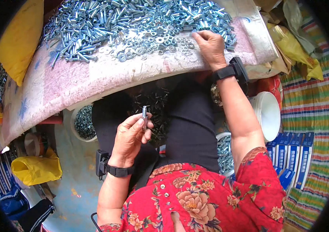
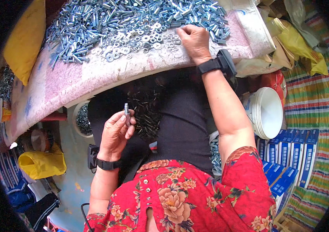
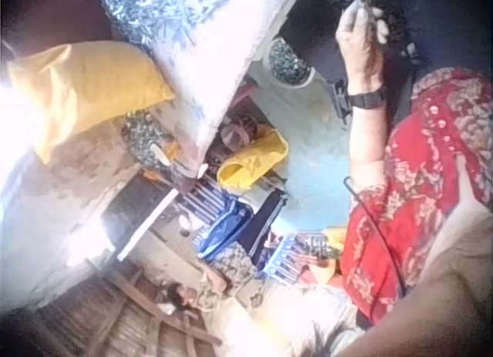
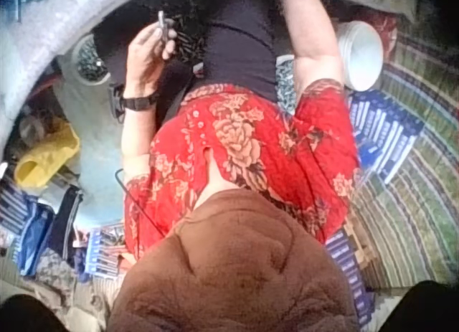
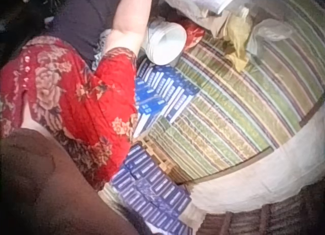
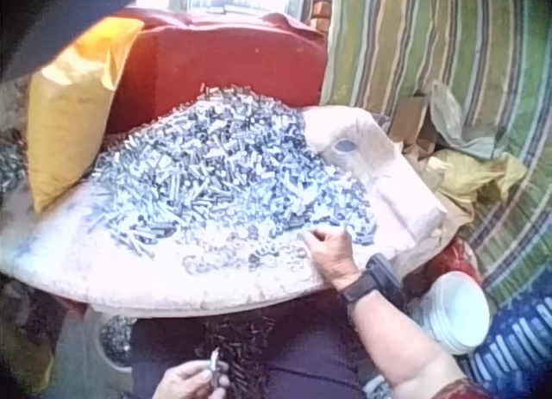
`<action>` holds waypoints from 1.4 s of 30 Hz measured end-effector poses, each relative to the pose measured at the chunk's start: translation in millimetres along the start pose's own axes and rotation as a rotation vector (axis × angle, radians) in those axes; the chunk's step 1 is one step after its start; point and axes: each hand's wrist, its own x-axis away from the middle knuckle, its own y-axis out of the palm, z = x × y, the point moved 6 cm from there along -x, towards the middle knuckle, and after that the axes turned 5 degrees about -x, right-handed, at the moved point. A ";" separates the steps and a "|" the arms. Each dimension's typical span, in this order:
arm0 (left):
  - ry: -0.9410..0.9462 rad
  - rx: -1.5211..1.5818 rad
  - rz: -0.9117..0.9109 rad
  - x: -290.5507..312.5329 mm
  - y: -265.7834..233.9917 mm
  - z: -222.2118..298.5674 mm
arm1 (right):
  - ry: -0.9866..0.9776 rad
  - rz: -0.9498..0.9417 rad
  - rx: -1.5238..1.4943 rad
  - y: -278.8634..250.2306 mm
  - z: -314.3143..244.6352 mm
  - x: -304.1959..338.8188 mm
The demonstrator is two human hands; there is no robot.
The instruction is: Assembling bolts by adding washers and nuts to them.
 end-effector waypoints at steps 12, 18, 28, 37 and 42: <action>-0.039 -0.025 -0.012 -5.9 9.6 -5.3 | -0.228 -0.373 0.425 17.5 -8.1 26.6; -0.011 -0.085 -0.025 -4.0 21.4 1.0 | -0.247 -0.255 0.520 23.1 -14.2 28.6; 0.254 -0.491 0.030 1.5 29.9 18.0 | 0.083 -0.573 -0.752 31.8 -116.5 134.0; 0.539 -0.745 0.015 -0.2 29.6 32.8 | 0.644 -0.550 -1.228 52.2 -110.8 147.3; 0.322 -0.336 0.031 -6.3 15.8 21.9 | 0.040 -0.390 -0.669 49.4 -120.1 132.7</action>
